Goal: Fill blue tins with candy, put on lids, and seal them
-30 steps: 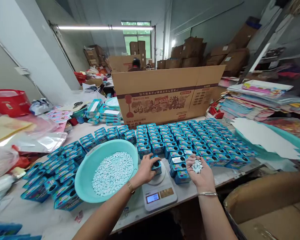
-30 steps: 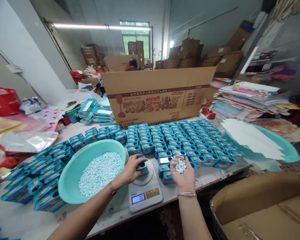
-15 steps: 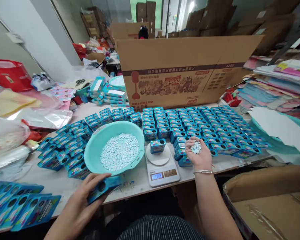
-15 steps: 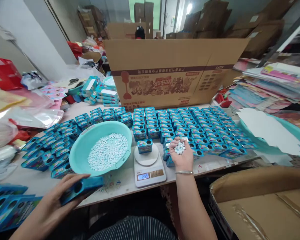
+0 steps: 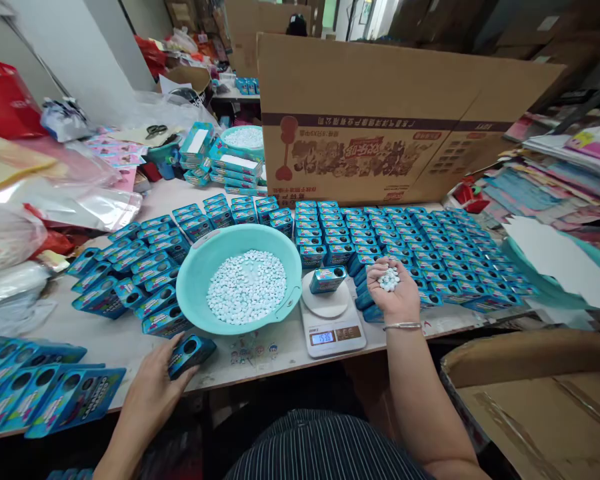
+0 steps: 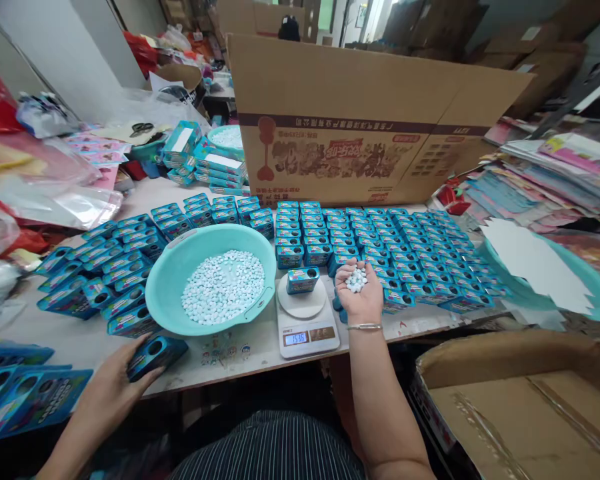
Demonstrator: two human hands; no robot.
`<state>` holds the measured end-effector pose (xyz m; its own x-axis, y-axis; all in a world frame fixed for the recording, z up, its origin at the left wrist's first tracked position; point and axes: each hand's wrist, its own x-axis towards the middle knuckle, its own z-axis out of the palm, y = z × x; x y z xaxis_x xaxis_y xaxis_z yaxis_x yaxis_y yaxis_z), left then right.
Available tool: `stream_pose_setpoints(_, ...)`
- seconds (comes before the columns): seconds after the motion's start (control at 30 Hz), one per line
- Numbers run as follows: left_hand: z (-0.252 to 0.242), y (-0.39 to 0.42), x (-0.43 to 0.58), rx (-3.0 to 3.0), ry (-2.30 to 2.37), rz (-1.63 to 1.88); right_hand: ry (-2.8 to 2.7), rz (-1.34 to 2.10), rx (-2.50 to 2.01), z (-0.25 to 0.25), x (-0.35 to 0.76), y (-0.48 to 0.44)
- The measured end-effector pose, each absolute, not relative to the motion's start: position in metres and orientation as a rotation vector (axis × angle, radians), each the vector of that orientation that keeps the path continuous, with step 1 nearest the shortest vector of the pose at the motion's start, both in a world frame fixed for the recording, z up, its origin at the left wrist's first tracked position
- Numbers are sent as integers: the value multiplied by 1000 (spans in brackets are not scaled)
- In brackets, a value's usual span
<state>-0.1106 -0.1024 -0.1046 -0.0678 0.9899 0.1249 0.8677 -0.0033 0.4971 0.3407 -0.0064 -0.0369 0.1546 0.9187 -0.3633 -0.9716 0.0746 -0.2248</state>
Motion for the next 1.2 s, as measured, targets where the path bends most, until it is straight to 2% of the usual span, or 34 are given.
stream_pose_setpoints(0.17, -45, -131, -66, 1811, 2190, 1032, 185, 1410, -497, -43, 349, -5)
stream_pose_setpoints(0.23, -31, -130, -31, 1785, 1974, 1154, 187, 1420, -491, -43, 347, -3)
stream_pose_setpoints(0.33, -34, -107, 27, 1819, 1532, 1127, 211, 1444, -462, -41, 342, -2)
stream_pose_setpoints(0.4, -42, -80, 65, 1929, 1373, 1082, 238, 1451, -445, -39, 341, -4)
stream_pose_setpoints(0.5, -51, -35, 118, 2224, 1380, 1025, 223, 1457, -427, -38, 344, -8)
stream_pose_setpoints(0.6, -51, 1, 159, 2437, 1536, 697, 194, 1471, -435, -39, 352, -12)
stream_pose_setpoints(0.7, -44, 16, 173, 2519, 1472, 341, 250, 1470, -497, -42, 361, -15)
stream_pose_setpoints(0.8, -24, 6, 150, 2546, 1409, 423, 288, 1447, -519, -45, 370, -11)
stream_pose_setpoints(0.93, 20, -43, 70, 2346, 1615, 1027, 338, 1471, -445, -40, 367, -6)
stream_pose_setpoints(1.03, 43, -79, -12, 2030, 2045, 1310, 439, 1474, -400, -30, 350, -4)
stream_pose_setpoints(1.1, 47, -90, -66, 1828, 2493, 1262, 509, 1476, -387, -23, 334, -2)
stream_pose_setpoints(1.2, 37, -83, -127, 1436, 2981, 764, 548, 1497, -363, -14, 309, 2)
